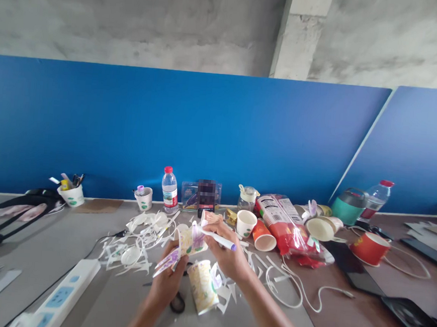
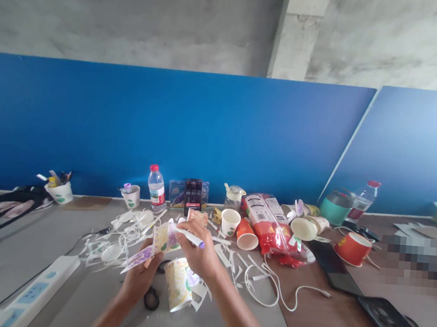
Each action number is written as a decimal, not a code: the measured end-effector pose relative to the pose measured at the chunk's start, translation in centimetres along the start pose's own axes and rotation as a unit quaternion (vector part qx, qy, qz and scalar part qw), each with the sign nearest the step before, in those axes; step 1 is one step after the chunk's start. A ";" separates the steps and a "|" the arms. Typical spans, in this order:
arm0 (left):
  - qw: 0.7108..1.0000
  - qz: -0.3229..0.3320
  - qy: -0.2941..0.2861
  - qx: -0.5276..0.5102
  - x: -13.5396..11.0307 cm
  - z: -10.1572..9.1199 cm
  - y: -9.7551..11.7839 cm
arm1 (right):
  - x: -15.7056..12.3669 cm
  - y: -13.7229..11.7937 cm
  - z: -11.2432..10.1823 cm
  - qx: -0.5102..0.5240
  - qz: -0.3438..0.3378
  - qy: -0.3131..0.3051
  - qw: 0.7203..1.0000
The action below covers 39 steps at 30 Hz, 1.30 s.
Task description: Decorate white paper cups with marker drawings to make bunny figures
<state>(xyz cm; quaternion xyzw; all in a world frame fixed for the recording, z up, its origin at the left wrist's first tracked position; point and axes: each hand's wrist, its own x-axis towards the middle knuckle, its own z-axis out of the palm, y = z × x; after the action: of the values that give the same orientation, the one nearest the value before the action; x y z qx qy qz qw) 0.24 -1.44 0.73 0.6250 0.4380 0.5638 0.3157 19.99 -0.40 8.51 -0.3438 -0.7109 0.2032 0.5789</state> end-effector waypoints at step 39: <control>0.999 0.014 0.028 0.009 0.1 -0.1 0.7 | 0.2 -0.7 -0.6 -0.005 0.039 -0.033 0.999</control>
<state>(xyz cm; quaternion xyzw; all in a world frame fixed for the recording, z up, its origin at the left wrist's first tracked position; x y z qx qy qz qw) 0.28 -1.64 1.41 0.6181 0.4428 0.5812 0.2900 20.39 -0.82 9.32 -0.3673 -0.7165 0.2330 0.5454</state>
